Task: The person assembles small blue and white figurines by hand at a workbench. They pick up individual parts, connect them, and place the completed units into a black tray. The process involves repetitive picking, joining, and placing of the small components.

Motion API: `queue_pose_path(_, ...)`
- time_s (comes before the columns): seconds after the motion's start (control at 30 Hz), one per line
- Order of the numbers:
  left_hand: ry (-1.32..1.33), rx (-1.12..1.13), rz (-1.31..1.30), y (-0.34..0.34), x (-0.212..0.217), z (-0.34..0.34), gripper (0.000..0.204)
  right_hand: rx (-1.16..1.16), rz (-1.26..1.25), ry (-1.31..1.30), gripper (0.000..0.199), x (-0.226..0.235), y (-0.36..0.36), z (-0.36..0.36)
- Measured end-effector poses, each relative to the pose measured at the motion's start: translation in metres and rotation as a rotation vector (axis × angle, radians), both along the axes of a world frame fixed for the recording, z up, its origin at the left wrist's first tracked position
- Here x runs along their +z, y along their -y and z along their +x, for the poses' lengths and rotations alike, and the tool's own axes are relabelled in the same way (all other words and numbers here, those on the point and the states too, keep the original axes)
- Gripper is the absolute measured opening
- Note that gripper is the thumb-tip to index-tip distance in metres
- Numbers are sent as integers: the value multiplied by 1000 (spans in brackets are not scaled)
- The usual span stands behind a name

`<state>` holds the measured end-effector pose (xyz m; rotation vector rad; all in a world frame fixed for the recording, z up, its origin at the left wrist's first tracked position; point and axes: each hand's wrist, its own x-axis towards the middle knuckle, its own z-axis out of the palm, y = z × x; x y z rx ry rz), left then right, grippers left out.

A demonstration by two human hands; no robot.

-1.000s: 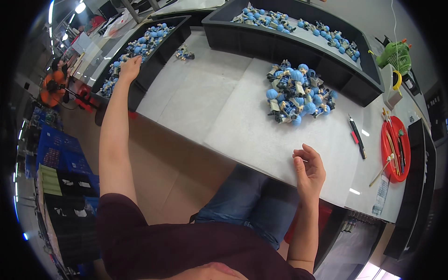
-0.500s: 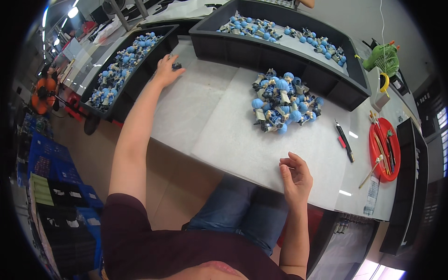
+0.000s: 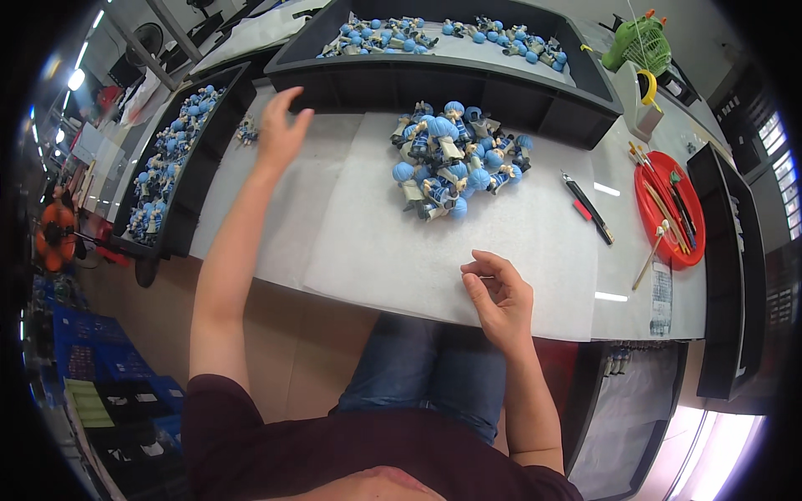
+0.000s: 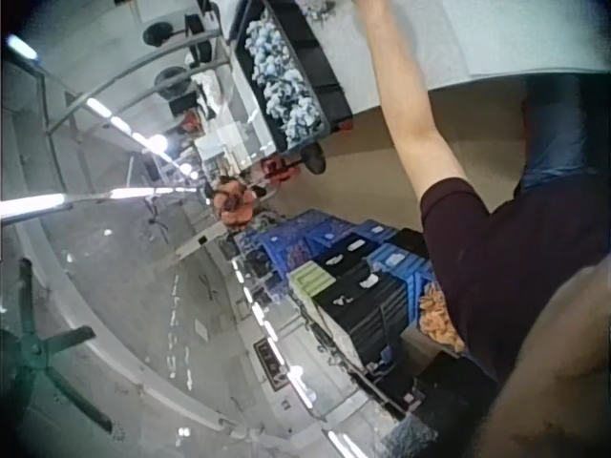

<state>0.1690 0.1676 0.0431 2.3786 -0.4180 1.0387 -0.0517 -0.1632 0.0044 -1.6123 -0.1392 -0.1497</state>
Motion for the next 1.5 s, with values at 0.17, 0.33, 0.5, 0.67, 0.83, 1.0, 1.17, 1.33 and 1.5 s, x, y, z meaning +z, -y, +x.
queue_pose_path(0.17, -131, -563, 89, 116, 24, -45, 38, -18, -1, 39, 28, -4, 4, 1)
queue_pose_path(0.33, -201, -543, 96, 150, 19, -37, 40, -23, 15, 49, 27, -2, 0, 2)
queue_pose_path(0.5, -166, -568, 5, 153, 27, -52, 33, 0, 52, 65, 28, -4, 2, 2)
queue_pose_path(0.67, -732, -933, -542, 171, 40, -121, 25, -98, 55, 172, 40, 6, 4, -3)
queue_pose_path(0.83, -1066, -897, -767, 175, -6, -163, 30, 5, 63, 124, 36, -2, 6, -2)
queue_pose_path(1.0, -1084, -939, -1227, 179, -27, -181, 38, -8, 78, 65, 28, -2, 4, -1)
queue_pose_path(1.17, -956, -945, -1301, 181, -40, -183, 32, 20, 32, -8, 29, 0, 2, -2)
queue_pose_path(1.33, -967, -904, -1341, 181, -40, -182, 27, 30, -125, 63, 34, 1, 3, -1)
queue_pose_path(1.5, -989, -878, -1373, 180, -41, -182, 26, 45, -140, 65, 36, 3, 2, -1)
